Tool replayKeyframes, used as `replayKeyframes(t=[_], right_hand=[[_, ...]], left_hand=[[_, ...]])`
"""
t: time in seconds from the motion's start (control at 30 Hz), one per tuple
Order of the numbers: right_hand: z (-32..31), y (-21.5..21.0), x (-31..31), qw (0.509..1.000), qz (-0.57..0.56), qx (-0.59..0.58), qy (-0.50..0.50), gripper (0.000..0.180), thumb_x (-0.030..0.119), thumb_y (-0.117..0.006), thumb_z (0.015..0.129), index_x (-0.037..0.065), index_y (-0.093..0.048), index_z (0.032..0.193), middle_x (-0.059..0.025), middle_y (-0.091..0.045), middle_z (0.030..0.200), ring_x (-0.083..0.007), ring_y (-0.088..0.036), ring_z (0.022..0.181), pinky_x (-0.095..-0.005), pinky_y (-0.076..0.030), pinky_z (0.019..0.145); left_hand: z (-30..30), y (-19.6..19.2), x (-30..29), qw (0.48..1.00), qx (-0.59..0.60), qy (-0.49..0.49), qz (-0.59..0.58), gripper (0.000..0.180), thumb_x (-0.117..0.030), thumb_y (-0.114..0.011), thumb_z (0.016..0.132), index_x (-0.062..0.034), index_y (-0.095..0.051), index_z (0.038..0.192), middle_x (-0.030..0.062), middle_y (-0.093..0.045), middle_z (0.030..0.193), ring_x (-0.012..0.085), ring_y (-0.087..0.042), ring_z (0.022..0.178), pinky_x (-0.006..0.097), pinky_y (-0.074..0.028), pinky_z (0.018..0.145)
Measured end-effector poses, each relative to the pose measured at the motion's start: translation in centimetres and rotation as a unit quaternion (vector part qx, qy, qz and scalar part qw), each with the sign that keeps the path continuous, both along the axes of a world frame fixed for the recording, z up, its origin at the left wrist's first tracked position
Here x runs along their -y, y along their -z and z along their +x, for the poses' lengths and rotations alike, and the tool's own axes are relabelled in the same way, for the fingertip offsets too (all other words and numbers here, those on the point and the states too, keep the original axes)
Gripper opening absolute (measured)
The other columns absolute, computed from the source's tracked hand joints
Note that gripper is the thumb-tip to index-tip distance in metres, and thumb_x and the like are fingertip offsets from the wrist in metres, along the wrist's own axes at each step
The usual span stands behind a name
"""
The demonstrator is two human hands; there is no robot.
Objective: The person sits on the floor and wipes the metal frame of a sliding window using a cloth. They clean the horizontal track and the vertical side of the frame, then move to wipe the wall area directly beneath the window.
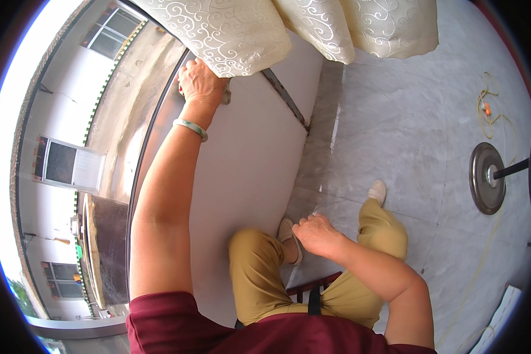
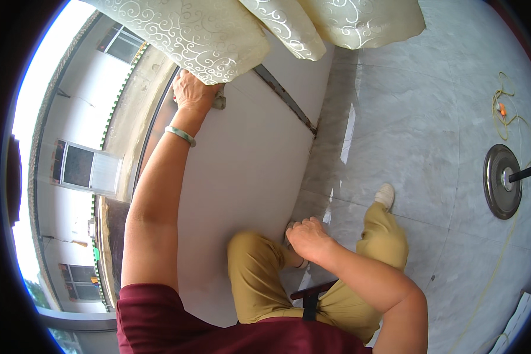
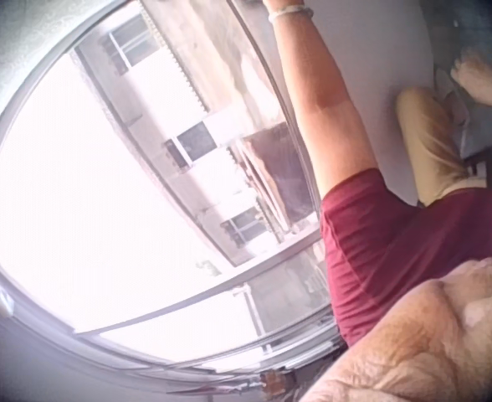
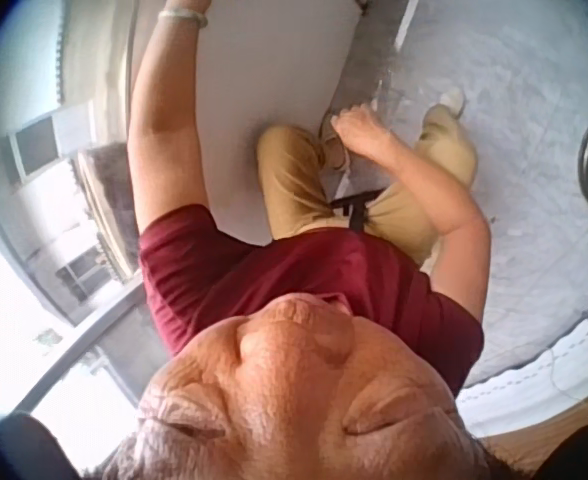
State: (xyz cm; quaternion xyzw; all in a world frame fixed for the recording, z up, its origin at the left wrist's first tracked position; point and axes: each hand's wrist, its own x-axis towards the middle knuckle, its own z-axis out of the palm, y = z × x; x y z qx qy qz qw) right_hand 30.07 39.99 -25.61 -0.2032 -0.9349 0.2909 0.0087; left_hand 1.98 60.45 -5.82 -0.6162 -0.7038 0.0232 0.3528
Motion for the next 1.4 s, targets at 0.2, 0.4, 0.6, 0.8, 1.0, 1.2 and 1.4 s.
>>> replayKeyframes(t=[0.2,0.4,0.6,0.8,1.0,1.2,1.4], right_hand=[[-0.1,0.2,-1.0,0.999,-0.009,0.029,0.043,0.013,0.008,-0.055,0.084,0.004,-0.063,0.093,-0.0134,-0.067,0.094,-0.0301,-0.065,0.098,-0.0430,-0.047,0.089],[-0.5,0.3,-1.3,0.996,-0.023,0.064,0.051,0.015,0.007,-0.055,0.084,0.003,-0.064,0.095,-0.0146,-0.068,0.099,-0.0304,-0.065,0.100,-0.0428,-0.046,0.091],[-2.0,1.6,-2.0,0.987,-0.055,0.151,0.010,0.022,0.009,-0.054,0.087,0.008,-0.069,0.104,-0.0124,-0.070,0.107,-0.0292,-0.065,0.105,-0.0439,-0.045,0.095],[-2.6,2.8,-4.2,0.982,-0.076,0.169,0.046,0.023,0.020,-0.059,0.092,0.009,-0.068,0.110,-0.0124,-0.070,0.111,-0.0302,-0.066,0.108,-0.0455,-0.051,0.089],[-0.8,3.5,-5.5,0.967,-0.079,0.234,0.062,0.027,0.024,-0.059,0.095,0.008,-0.066,0.115,-0.0134,-0.069,0.115,-0.0307,-0.065,0.110,-0.0457,-0.053,0.088],[-1.3,4.3,-5.8,0.965,-0.075,0.243,0.062,0.031,0.027,-0.057,0.096,0.008,-0.064,0.120,-0.0150,-0.068,0.118,-0.0329,-0.063,0.113,-0.0473,-0.051,0.091],[-1.7,5.1,-5.4,0.968,-0.065,0.234,0.061,0.033,0.026,-0.056,0.096,0.006,-0.063,0.122,-0.0179,-0.066,0.120,-0.0361,-0.061,0.115,-0.0457,-0.050,0.094]], left_hand=[[-1.7,0.8,-5.5,0.998,-0.027,0.034,0.038,0.034,-0.034,-0.058,0.090,-0.0108,-0.067,0.114,0.0082,-0.065,0.114,0.0247,-0.059,0.108,0.044,-0.045,0.088],[-1.4,1.3,-8.0,0.999,0.008,0.045,0.009,0.035,-0.033,-0.059,0.090,-0.0100,-0.066,0.116,0.0099,-0.064,0.116,0.0265,-0.059,0.107,0.043,-0.045,0.088],[-0.8,1.1,-7.7,0.999,0.025,0.034,-0.011,0.037,-0.032,-0.059,0.090,-0.0092,-0.065,0.118,0.0116,-0.062,0.117,0.0283,-0.059,0.105,0.043,-0.046,0.089],[-2.4,0.5,-4.2,0.999,0.025,-0.007,-0.030,0.038,-0.031,-0.059,0.090,-0.0084,-0.063,0.120,0.0134,-0.061,0.119,0.0302,-0.059,0.103,0.043,-0.047,0.089],[-0.3,-0.3,1.7,0.997,0.067,0.001,0.031,0.048,-0.041,-0.078,0.077,-0.0046,-0.062,0.104,0.0154,-0.063,0.104,0.0331,-0.062,0.099,0.042,-0.052,0.084],[0.2,-0.2,9.8,0.996,0.056,0.011,0.075,0.045,-0.034,-0.082,0.072,-0.0069,-0.062,0.102,0.0126,-0.061,0.100,0.0299,-0.059,0.099,0.040,-0.051,0.083],[0.4,0.1,18.7,0.992,0.078,0.014,0.096,0.044,-0.024,-0.083,0.071,-0.0088,-0.059,0.104,0.0096,-0.056,0.097,0.0285,-0.055,0.094,0.041,-0.047,0.080]])
